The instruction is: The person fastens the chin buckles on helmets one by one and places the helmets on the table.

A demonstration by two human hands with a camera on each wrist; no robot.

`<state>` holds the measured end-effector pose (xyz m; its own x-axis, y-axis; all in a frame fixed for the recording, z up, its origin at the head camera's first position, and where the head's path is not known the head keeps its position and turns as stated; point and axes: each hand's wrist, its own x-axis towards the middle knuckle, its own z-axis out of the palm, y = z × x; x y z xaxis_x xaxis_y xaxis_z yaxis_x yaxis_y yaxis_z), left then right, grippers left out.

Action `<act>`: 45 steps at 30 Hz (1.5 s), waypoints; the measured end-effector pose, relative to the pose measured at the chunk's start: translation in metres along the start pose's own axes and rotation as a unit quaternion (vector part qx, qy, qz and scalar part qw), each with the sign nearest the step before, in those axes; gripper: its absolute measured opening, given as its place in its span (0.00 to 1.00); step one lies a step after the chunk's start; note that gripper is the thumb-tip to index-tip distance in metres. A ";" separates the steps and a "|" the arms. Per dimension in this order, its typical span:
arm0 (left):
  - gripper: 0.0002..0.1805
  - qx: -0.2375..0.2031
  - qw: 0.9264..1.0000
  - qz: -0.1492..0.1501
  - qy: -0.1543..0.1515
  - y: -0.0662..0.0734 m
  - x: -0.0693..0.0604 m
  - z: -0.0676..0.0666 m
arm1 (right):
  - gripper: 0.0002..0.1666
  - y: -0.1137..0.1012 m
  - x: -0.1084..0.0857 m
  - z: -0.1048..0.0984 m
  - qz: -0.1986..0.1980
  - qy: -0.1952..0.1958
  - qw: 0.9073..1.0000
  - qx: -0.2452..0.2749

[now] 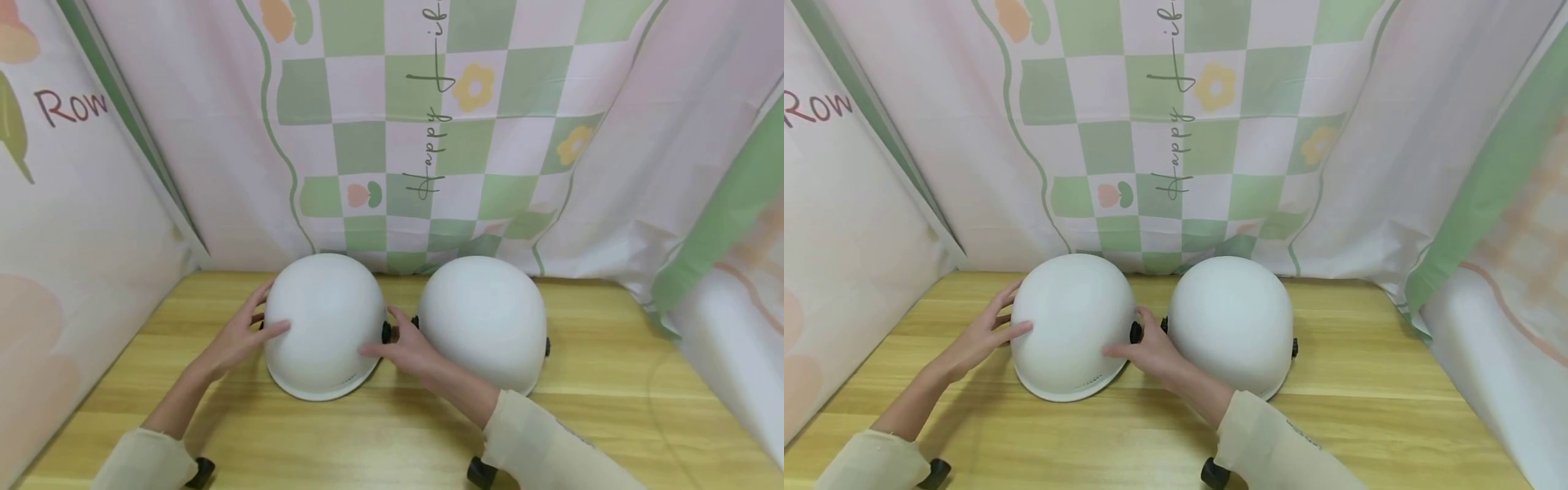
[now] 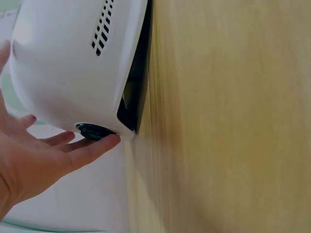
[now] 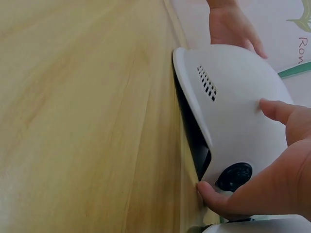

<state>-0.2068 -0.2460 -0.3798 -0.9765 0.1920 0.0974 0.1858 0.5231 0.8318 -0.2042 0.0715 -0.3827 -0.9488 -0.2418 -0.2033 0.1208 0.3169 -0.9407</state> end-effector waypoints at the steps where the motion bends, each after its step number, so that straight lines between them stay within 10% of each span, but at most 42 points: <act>1: 0.50 -0.002 1.000 -0.002 -0.003 -0.001 0.000 0.000 | 0.62 0.001 0.001 0.000 -0.002 -0.001 1.000 0.002; 45: 0.41 -0.138 0.989 0.011 -0.045 -0.008 -0.015 -0.015 | 0.49 -0.031 -0.009 -0.013 -0.120 0.063 0.989 0.061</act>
<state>-0.1954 -0.2653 -0.3802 -0.9567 0.2801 0.0788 0.1585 0.2743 0.9485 -0.2034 0.0761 -0.3484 -0.9823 -0.1780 0.0589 -0.0860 0.1484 -0.9852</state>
